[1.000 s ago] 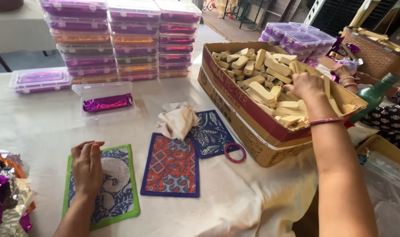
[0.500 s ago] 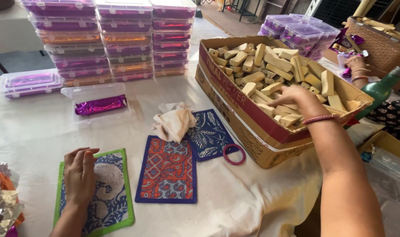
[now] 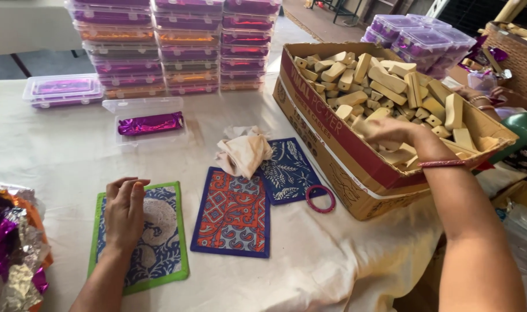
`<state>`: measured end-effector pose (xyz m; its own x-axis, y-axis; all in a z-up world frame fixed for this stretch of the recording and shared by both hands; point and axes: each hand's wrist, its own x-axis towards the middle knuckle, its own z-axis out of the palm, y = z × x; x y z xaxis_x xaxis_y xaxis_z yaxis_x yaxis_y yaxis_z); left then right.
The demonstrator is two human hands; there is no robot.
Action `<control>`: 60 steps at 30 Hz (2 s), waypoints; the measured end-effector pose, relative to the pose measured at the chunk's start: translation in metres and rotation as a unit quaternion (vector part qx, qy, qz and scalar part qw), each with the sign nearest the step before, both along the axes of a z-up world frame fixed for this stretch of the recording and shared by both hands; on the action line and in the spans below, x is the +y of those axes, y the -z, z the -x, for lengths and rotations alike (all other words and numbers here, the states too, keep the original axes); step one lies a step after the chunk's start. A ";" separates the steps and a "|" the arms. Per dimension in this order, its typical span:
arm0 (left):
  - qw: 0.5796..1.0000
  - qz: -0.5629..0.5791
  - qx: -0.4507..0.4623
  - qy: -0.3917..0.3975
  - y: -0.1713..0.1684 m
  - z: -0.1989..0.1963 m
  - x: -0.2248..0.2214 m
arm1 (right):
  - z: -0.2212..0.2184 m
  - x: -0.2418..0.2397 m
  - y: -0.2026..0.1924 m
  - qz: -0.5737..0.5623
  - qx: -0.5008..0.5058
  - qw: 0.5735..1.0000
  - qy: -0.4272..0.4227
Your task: Wrapping small wooden blocks in purple foil and organizing them into plastic containers.
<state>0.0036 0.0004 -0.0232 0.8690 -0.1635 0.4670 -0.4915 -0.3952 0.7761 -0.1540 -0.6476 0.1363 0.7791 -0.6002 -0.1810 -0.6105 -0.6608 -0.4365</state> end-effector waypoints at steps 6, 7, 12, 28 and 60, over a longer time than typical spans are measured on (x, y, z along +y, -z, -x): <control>1.000 -0.005 -0.025 0.000 -0.004 -0.001 -0.008 | -0.007 0.004 0.006 0.054 0.146 0.986 -0.065; 0.999 -0.002 -0.032 -0.005 -0.005 -0.003 -0.011 | -0.009 0.008 0.005 0.094 0.160 0.981 -0.062; 0.999 0.036 0.005 -0.011 0.008 -0.046 -0.049 | -0.011 -0.001 0.015 0.179 0.137 0.969 -0.101; 0.994 0.098 0.000 0.057 -0.009 -0.017 -0.089 | 0.020 0.145 -0.086 0.019 -0.468 0.868 -0.162; 0.786 0.534 0.233 0.205 0.041 -0.065 -0.092 | -0.165 0.385 0.133 0.125 -0.572 0.743 -0.323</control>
